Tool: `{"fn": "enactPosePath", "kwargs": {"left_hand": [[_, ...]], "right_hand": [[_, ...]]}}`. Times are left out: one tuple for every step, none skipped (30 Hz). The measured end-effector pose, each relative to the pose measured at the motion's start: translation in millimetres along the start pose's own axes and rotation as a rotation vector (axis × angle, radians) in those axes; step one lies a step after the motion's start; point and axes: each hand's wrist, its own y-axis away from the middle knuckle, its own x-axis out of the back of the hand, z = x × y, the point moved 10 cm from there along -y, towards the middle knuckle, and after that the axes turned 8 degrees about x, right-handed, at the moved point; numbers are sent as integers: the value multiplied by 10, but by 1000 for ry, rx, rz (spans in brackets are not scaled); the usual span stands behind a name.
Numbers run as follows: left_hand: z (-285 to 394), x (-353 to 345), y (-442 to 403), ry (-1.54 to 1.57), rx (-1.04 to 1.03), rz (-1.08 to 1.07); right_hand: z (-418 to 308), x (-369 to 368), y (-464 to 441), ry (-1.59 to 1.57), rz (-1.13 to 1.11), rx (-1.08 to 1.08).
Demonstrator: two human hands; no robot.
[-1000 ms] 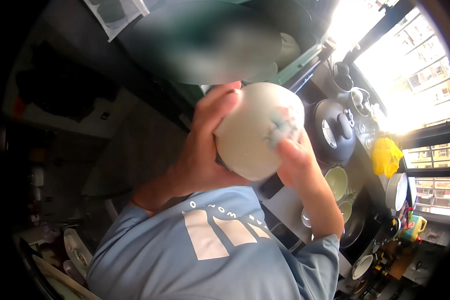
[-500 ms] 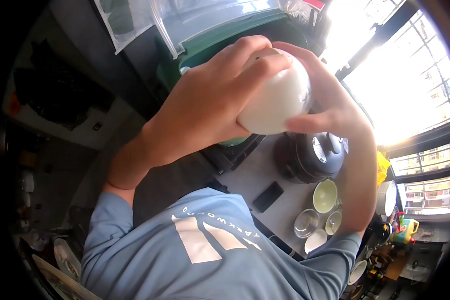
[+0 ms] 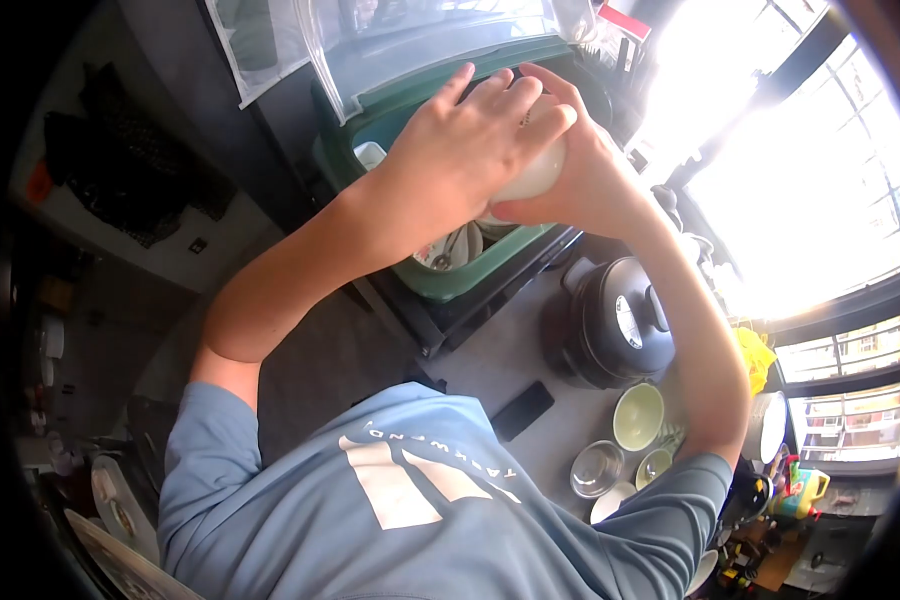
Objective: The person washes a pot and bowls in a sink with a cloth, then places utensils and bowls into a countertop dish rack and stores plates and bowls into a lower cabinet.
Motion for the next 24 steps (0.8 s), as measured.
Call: {"fn": "enactPosePath", "kwargs": {"left_hand": [[-14,-35,-22,76,-2,-24],[-33,-67,-49,153,-6,-48],[-46,-99,-69,228,-8,-71],[-47,-125,-69,224,-17,-50],[-41,-170,-48,222,-24,-31],[-36,-198,-33,221,-30,-13],[-35,-229,-28,208,-30,-20],[-33,-254,-23,196,-31,-28],[-34,-271,-24,184,-32,-35],[-39,-275,-30,146,-29,-42],[-41,-262,-30,110,-29,-50],[-42,-241,-23,73,-29,-59],[-47,-244,-3,91,-23,-101],[-51,-234,34,108,-17,-143],[-51,-209,85,125,-10,-185],[-32,-112,154,192,-5,-191],[4,16,252,258,0,-196],[50,153,359,324,4,-202],[142,301,476,311,-30,-214],[241,429,608,301,-61,-224],[306,530,741,308,-67,-205],[368,613,855,317,-71,-187],[393,654,936,374,-42,-179],[403,645,1007,392,-39,-184]], "right_hand": [[34,-15,-6,-49,-1,-34],[78,-28,-3,-99,-1,-68],[128,-25,0,-97,39,-5],[171,-29,2,-119,65,-8],[199,-30,3,-142,90,-12],[228,-27,2,-165,113,-17],[303,-49,14,-194,99,-62],[365,-72,28,-226,91,-88],[432,-100,40,-258,82,-113],[500,-136,44,-289,72,-138],[542,-154,36,-317,90,-142],[582,-180,20,-346,108,-147],[643,-208,4,-373,127,-152],[734,-213,-17,-221,150,-82],[878,-248,-26,-68,172,-12],[852,-224,-46,-3,185,18],[825,-201,-64,62,200,46],[584,-127,-104,148,194,228],[527,-131,-134,234,184,207],[485,-156,-150,322,170,186],[481,-211,-169,350,121,198],[451,-264,-199,416,80,258],[458,-312,-226,445,52,292],[472,-371,-263,472,24,329]]}}
